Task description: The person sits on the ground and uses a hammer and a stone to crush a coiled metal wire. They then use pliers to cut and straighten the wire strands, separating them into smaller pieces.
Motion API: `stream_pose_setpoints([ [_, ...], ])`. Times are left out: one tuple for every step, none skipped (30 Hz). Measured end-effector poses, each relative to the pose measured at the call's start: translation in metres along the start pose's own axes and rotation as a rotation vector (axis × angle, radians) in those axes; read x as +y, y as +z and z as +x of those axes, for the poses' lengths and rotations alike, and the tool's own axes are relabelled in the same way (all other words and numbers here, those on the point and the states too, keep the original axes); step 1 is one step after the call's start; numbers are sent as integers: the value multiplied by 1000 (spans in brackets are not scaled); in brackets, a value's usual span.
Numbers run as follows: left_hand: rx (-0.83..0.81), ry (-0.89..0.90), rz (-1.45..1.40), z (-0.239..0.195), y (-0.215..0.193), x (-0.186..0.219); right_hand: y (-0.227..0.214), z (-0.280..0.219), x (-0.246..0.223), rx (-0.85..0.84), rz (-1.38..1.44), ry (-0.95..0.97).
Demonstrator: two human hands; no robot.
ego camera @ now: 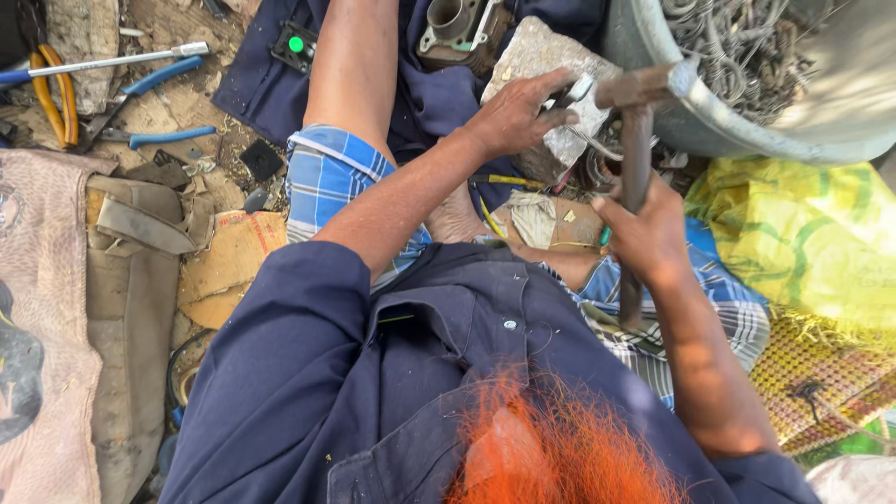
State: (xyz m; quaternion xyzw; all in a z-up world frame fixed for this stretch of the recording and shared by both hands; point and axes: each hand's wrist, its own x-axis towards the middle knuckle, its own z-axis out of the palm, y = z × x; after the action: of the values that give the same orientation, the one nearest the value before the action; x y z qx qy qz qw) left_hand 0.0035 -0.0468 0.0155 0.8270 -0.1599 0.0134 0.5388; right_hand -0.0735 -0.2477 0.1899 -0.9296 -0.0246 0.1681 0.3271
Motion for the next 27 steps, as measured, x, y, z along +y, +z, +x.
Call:
stream_pose_setpoints([
  [66, 81, 9, 0, -3, 1, -3, -3, 4, 7, 89, 110],
  [131, 163, 19, 2, -7, 1, -12, -7, 8, 13, 179, 219],
  [106, 147, 22, -4, -2, 3, -25, -20, 12, 49, 217, 140],
  [81, 131, 25, -8, 3, 5, -42, -32, 15, 86, 255, 61],
  [62, 131, 45, -2, -1, 4, -62, -37, 14, 133, 248, -85],
  [80, 150, 36, 4, -5, 3, -77, -37, 13, 203, 258, -243],
  [95, 154, 17, 2, -2, 3, -84, -36, 13, 267, 257, -380],
  [110, 157, -3, -1, 0, 3, -81, -29, 15, 323, 216, -452],
  [76, 100, -1, -2, 0, 1, -72, -15, 18, 367, 135, -512],
  [41, 43, 1, -3, 0, -1, -51, 4, 24, 387, -5, -549],
  [3, -9, 5, -3, 0, -2, -25, 23, 33, 353, -172, -547],
  [32, 31, 7, -3, 1, -4, -1, 35, 44, 242, -259, -478],
  [61, 76, 6, -1, 2, -5, 16, 40, 57, 117, -268, -366],
  [89, 121, 6, -1, 4, -6, 23, 40, 68, 67, -226, -280],
  [96, 147, 27, -2, 6, -6, 25, 31, 75, 39, -143, -170],
  [102, 172, 48, -2, 7, -6, 23, 22, 76, 26, -69, -85],
  [119, 197, 76, 3, 4, -10, 8, 19, 69, 14, 21, -12],
  [132, 196, 72, 8, 0, -14, -2, 12, 57, 0, 110, 62],
  [121, 193, 52, 6, 7, -14, -13, -9, 43, -10, 205, 163],
  [111, 189, 31, 4, 13, -13, -30, -18, 24, 13, 268, 28],
  [70, 152, 32, 1, 18, -12, -44, -24, 0, 29, 325, -110],
  [29, 115, 32, -2, 20, -10, -58, -44, -20, 128, 361, -117],
  [4, 88, 56, 5, 9, -13, -71, -53, -42, 228, 405, -153],
  [34, 135, 128, 14, -2, -14, -81, -53, -59, 294, 461, -310],
  [42, 166, 178, 10, 0, -12, -88, -66, -65, 353, 510, -434],
  [49, 198, 227, 5, 4, -9, -89, -77, -66, 383, 560, -389],
  [15, 126, 225, 10, 0, -7, -89, -83, -63, 419, 612, -363],
])
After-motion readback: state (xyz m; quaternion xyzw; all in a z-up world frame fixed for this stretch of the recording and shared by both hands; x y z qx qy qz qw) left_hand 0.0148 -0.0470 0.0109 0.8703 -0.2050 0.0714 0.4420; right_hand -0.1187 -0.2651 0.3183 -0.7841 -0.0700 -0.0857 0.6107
